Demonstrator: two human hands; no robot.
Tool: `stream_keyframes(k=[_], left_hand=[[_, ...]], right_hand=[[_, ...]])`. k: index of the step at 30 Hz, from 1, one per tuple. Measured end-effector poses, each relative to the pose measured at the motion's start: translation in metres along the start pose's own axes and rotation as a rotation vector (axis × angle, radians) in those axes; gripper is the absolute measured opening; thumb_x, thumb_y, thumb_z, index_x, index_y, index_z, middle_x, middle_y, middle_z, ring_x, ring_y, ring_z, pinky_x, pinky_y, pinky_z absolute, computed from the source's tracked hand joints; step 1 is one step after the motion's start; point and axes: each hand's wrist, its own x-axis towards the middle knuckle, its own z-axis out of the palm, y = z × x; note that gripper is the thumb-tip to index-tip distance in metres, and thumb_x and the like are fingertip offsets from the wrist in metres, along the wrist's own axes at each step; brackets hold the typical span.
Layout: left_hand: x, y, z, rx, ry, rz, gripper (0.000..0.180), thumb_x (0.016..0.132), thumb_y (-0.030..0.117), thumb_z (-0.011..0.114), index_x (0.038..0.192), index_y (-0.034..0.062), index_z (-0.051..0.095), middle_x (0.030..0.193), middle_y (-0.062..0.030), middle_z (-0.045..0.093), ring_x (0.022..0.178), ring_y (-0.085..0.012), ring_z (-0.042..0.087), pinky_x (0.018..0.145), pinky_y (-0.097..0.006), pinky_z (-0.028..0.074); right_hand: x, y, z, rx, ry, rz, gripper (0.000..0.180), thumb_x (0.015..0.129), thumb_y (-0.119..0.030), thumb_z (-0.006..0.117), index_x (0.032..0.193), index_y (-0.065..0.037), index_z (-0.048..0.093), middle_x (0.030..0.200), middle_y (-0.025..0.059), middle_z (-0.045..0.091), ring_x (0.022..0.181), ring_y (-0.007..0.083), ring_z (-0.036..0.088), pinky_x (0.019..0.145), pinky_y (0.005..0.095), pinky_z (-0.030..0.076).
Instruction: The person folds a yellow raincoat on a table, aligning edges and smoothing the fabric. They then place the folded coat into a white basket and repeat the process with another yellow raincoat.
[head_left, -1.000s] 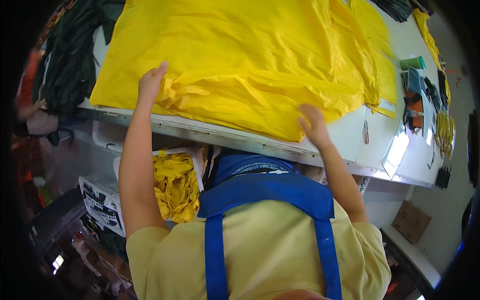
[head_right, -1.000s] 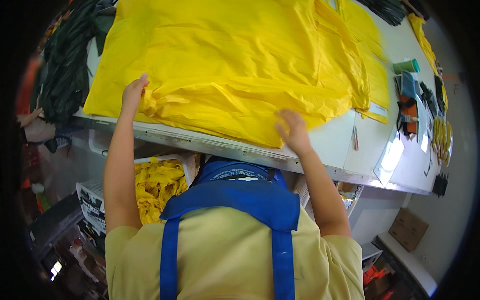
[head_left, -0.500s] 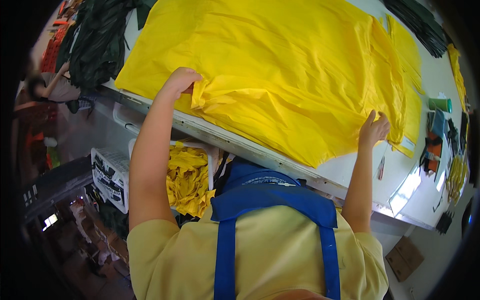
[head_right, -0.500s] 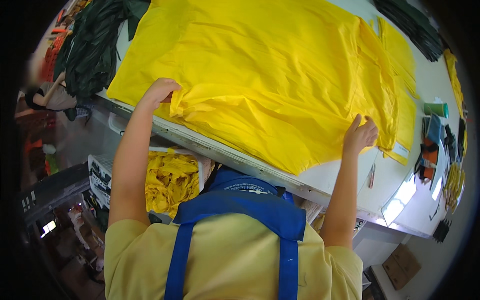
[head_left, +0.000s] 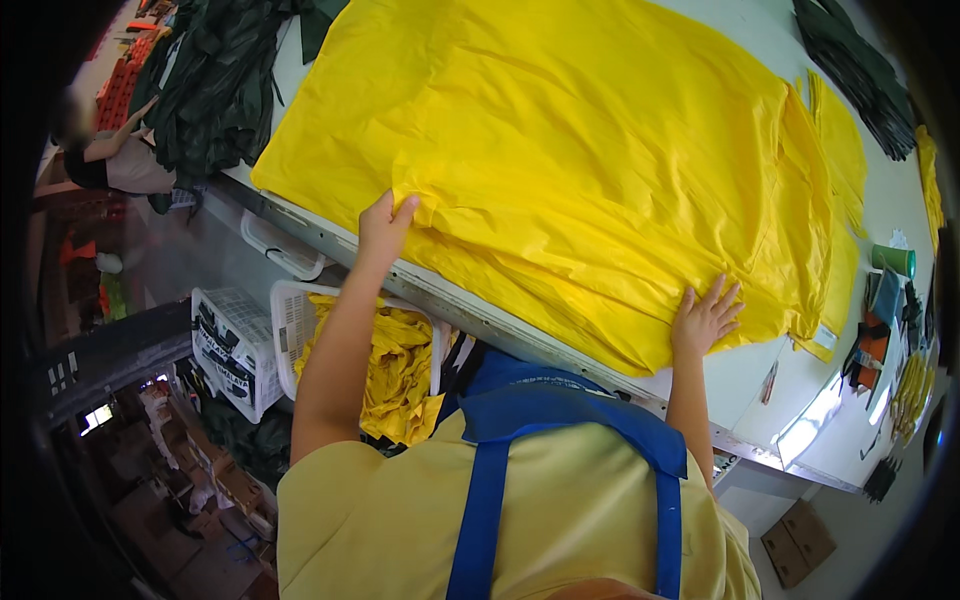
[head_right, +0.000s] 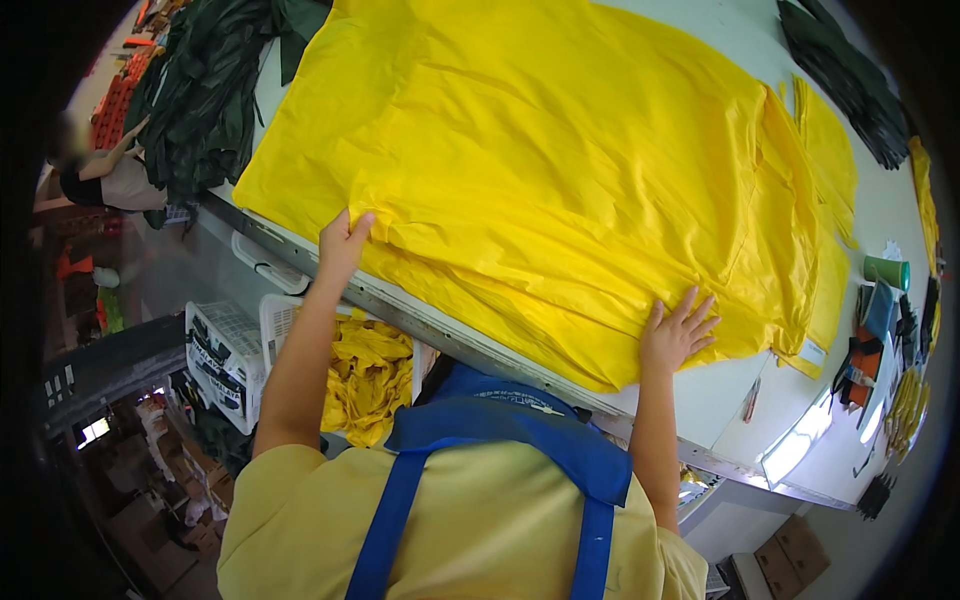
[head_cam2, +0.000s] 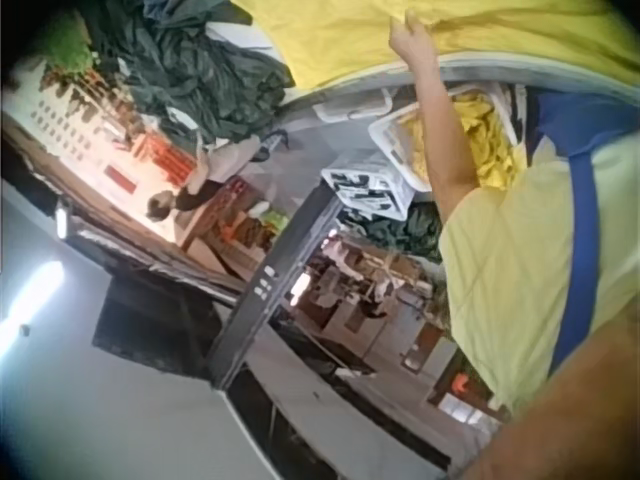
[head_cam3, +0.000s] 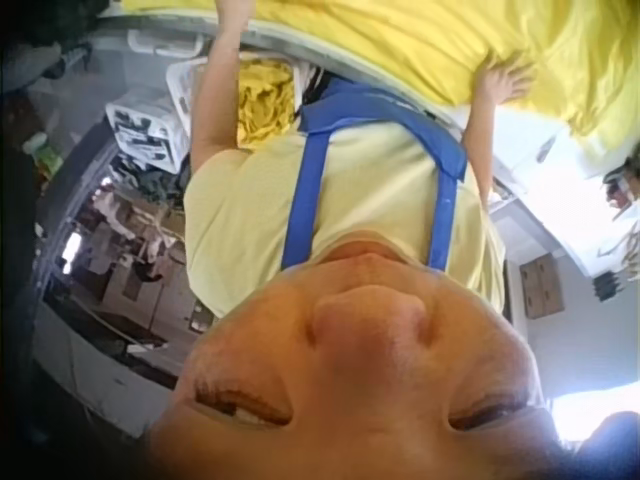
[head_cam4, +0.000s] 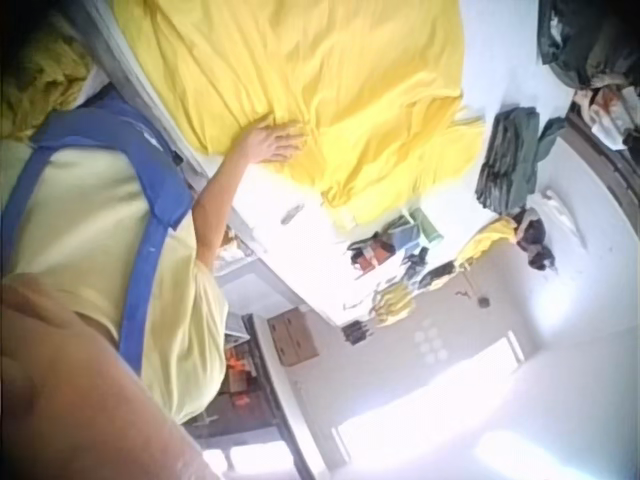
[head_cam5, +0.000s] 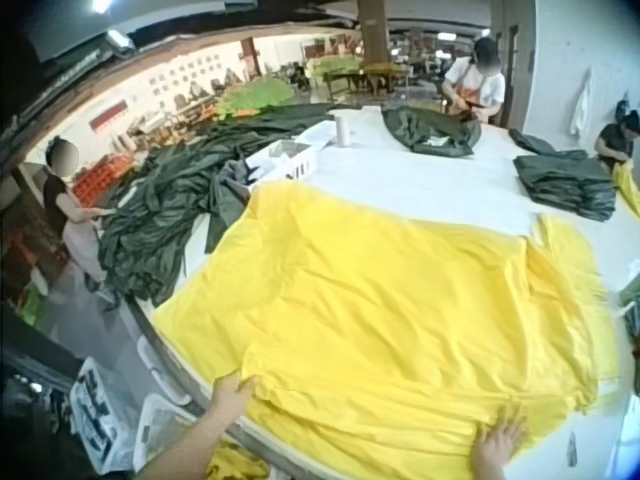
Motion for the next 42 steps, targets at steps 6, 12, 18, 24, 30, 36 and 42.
stream_keyframes(k=[6, 12, 18, 24, 30, 36, 42], left_hand=[[0.028, -0.053, -0.002, 0.39, 0.056, -0.106, 0.045, 0.09, 0.039, 0.054, 0.119, 0.0048, 0.052, 0.095, -0.0143, 0.063, 0.09, -0.0324, 0.06, 0.08, -0.041, 0.046], [0.054, -0.151, -0.081, 0.271, 0.789, -0.372, 0.045, 0.083, 0.024, 0.067, 0.114, -0.0042, 0.051, 0.098, -0.0155, 0.06, 0.091, -0.0311, 0.059, 0.076, -0.041, 0.049], [0.08, -0.145, -0.104, -0.569, 0.505, -0.513, 0.037, 0.078, 0.008, 0.068, 0.108, -0.0032, 0.051, 0.106, -0.0128, 0.058, 0.094, -0.0249, 0.059, 0.072, -0.038, 0.052], [0.067, -0.135, -0.135, -1.279, 0.383, -0.503, 0.03, 0.084, 0.002, 0.053, 0.114, 0.0042, 0.052, 0.11, -0.0089, 0.058, 0.103, -0.0293, 0.057, 0.089, -0.04, 0.048], [0.121, -0.14, -0.213, -1.17, 0.382, -0.083, 0.051, 0.087, -0.003, 0.045, 0.135, 0.0117, 0.038, 0.127, -0.009, 0.051, 0.111, -0.0284, 0.053, 0.089, -0.042, 0.048], [0.087, -0.131, -0.271, -0.664, 0.537, -0.107, 0.089, 0.08, -0.011, 0.049, 0.148, 0.0246, 0.003, 0.118, -0.0128, 0.052, 0.084, -0.0218, 0.058, 0.064, -0.032, 0.051], [0.027, -0.207, -0.238, -0.404, 0.449, -0.438, 0.087, 0.078, -0.009, 0.049, 0.148, 0.0294, 0.013, 0.107, -0.0102, 0.056, 0.058, -0.0142, 0.051, 0.046, -0.024, 0.044]], right_hand=[[0.005, 0.006, 0.001, 0.023, -0.013, -0.066, 0.066, 0.091, -0.043, 0.048, 0.145, -0.014, 0.024, 0.152, 0.0182, 0.013, 0.138, 0.0432, 0.01, 0.109, 0.0589, 0.012], [-0.076, 0.056, -0.042, 0.251, -0.025, -0.395, 0.048, 0.083, -0.014, 0.058, 0.13, -0.009, 0.047, 0.132, 0.0184, 0.043, 0.128, 0.0387, 0.036, 0.105, 0.0484, 0.027], [-0.103, 0.027, -0.062, 0.161, -0.108, -0.541, 0.044, 0.073, -0.003, 0.057, 0.114, -0.016, 0.06, 0.126, 0.0082, 0.051, 0.126, 0.0311, 0.04, 0.107, 0.047, 0.026], [-0.076, 0.051, -0.075, 0.399, -0.055, -0.445, 0.037, 0.07, 0.001, 0.061, 0.106, -0.009, 0.059, 0.108, 0.0114, 0.061, 0.114, 0.0336, 0.05, 0.105, 0.0486, 0.031], [-0.038, 0.074, -0.106, 0.425, -0.19, -0.432, 0.03, 0.079, -0.001, 0.062, 0.108, -0.007, 0.059, 0.108, 0.0124, 0.063, 0.107, 0.0353, 0.054, 0.102, 0.0447, 0.037], [-0.064, 0.069, -0.124, 0.415, -0.228, -0.394, 0.024, 0.077, 0.001, 0.06, 0.1, -0.005, 0.064, 0.109, 0.0122, 0.064, 0.109, 0.0337, 0.056, 0.099, 0.0419, 0.041], [-0.092, 0.063, -0.106, 0.318, -0.322, -0.514, 0.021, 0.072, -0.002, 0.063, 0.093, -0.004, 0.065, 0.104, 0.0114, 0.065, 0.108, 0.032, 0.057, 0.093, 0.0401, 0.045]])
